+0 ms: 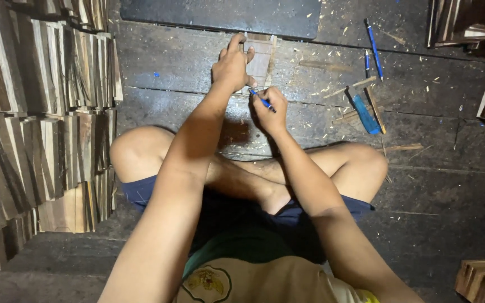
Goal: The person sits on the floor and uses a small wooden template and a blue pen to mark lines on small rectangular wooden pieces. They repeatedly pick up a piece, align the template, draw lines, and place the marked piece into a stack.
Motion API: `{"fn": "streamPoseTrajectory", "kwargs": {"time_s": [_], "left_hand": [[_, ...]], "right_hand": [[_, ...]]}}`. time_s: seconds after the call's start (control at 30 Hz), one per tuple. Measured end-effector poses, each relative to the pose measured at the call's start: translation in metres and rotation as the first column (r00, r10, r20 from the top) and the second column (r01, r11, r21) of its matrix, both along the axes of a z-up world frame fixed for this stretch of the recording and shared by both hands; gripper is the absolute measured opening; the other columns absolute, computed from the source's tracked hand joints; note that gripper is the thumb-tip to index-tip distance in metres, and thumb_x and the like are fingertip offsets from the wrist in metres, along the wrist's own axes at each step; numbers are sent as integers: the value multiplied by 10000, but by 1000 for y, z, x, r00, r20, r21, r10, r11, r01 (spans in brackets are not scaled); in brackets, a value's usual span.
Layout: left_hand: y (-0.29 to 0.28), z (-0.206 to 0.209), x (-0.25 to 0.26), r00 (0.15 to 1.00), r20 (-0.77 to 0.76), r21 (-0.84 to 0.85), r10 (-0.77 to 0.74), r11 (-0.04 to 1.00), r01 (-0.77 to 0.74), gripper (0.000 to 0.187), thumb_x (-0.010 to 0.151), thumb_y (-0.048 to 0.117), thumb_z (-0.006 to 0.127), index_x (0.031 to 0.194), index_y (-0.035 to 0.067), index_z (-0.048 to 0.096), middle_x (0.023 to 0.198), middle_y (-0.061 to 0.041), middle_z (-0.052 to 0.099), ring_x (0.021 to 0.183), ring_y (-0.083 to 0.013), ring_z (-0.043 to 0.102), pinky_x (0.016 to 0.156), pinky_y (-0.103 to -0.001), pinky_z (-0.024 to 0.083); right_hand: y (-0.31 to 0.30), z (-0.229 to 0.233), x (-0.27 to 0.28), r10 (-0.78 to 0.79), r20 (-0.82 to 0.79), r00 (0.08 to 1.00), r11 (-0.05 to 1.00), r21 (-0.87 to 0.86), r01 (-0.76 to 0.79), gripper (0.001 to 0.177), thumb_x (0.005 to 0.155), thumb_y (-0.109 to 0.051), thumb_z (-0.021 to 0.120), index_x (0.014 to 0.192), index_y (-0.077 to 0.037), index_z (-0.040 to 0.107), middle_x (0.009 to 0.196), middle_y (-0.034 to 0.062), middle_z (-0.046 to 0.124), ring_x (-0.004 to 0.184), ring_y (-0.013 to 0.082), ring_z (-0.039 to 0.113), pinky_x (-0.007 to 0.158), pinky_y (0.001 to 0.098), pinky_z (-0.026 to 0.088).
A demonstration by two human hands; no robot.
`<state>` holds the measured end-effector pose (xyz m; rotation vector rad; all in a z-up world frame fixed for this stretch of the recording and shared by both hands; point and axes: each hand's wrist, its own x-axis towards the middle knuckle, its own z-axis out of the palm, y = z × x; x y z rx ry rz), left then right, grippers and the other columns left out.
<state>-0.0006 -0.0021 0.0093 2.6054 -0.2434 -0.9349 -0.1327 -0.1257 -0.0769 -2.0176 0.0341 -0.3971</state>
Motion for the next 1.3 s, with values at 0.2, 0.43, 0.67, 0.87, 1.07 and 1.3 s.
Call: {"fn": "streamPoseTrajectory", "kwargs": {"time_s": [0.2,0.43,0.67,0.87,1.07,1.3], "left_hand": [[-1,-1,0,1000,-1,-1,3,1000,-3,840,728,308,948,1477,260,571,1591,76,171,1254,-269,444,816,-443,594],[2,-1,-1,999,25,-46,31,999,-30,845,701,315,958,1458,242,590,1574,86,209,1176,-250,477,767,-413,573],[1,1,0,1000,-16,-27,16,999,-16,859,719,311,950,1484,281,561,1567,95,190,1229,-252,454,844,-434,576],[3,-4,0,999,-8,-47,46,998,-46,831,690,316,966,1439,262,611,1554,108,215,1199,-236,456,824,-428,576],[2,-2,-1,1000,-14,-19,13,1000,-13,803,727,304,946,1451,301,598,1556,99,187,1212,-255,453,818,-433,574],[4,-2,-1,999,-24,-67,48,997,-50,796,689,292,966,1414,270,637,1593,115,190,1240,-241,441,811,-430,563]], "right_hand": [[4,1,-4,-5,-21,1000,1000,3,5,396,902,-115,713,700,-126,372,679,2,426,646,156,412,609,334,314],[4,-2,-7,-32,1,999,987,-156,32,314,898,-114,660,708,-78,413,692,64,474,633,210,447,594,379,332],[13,1,-7,42,28,999,991,-128,-38,308,951,-133,629,737,-79,413,726,68,462,670,217,441,613,383,332],[4,3,-12,-65,16,998,988,-140,67,317,928,-111,633,719,-70,398,725,69,445,664,221,436,623,391,327],[12,4,-13,46,59,997,983,-180,-35,252,962,-73,614,780,-38,444,765,101,468,711,255,471,643,396,354],[9,-1,-13,-24,62,998,969,-243,38,215,936,-88,580,771,-43,449,772,99,462,698,243,465,622,392,356]]}}
